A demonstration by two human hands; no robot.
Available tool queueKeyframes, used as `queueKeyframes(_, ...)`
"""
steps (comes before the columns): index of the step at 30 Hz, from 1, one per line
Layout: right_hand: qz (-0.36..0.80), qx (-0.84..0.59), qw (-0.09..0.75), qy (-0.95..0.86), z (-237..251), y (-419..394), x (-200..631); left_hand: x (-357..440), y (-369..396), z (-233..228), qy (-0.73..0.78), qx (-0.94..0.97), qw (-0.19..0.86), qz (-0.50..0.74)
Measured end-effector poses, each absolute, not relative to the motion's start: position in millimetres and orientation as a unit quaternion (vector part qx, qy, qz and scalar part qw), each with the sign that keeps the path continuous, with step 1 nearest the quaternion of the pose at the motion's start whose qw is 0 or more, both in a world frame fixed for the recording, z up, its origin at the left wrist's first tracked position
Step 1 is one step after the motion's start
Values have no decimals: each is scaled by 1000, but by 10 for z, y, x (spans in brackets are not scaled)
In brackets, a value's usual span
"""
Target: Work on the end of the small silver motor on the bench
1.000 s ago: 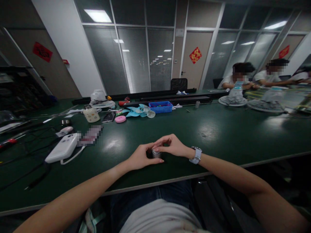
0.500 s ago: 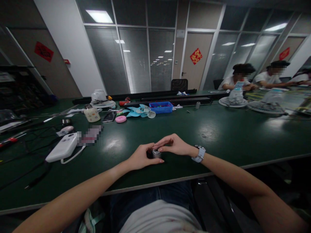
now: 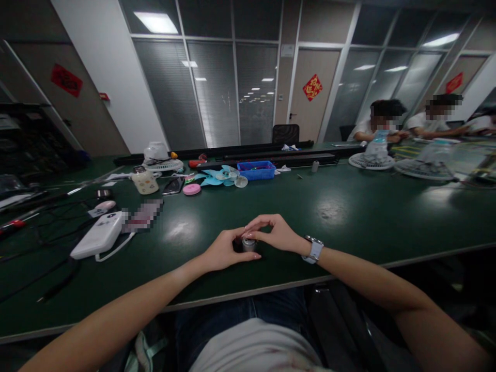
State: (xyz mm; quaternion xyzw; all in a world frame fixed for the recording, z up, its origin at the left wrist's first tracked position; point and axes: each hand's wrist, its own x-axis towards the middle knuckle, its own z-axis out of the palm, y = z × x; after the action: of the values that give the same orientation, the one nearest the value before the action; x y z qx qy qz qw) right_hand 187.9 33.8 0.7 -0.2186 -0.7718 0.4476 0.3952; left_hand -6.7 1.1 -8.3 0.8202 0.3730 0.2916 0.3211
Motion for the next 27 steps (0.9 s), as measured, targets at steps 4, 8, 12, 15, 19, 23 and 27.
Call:
queueKeyframes(4, 436, -217, 385, -784, 24, 306, 1886, -70, 13, -88, 372, 820, 325, 290)
queueKeyframes(8, 401, -218, 369, -810, 38, 298, 1901, -67, 10, -81, 371, 820, 323, 291)
queueKeyframes(12, 329, -213, 364, -845, 35, 299, 1908, -66, 7, -80, 373, 821, 319, 293)
queueKeyframes(15, 309, -211, 362, -854, 26, 301, 1911, -70, 7, -85, 382, 818, 315, 292)
queueKeyframes(19, 307, -220, 364, -851, 13, 316, 1912, -70, 3, -75, 384, 821, 305, 291)
queueKeyframes(23, 316, -224, 364, -847, 5, 334, 1913, -63, -3, -59, 380, 822, 305, 296)
queueKeyframes(27, 321, -227, 359, -847, 5, 333, 1917, -64, -6, -63, 385, 821, 305, 292)
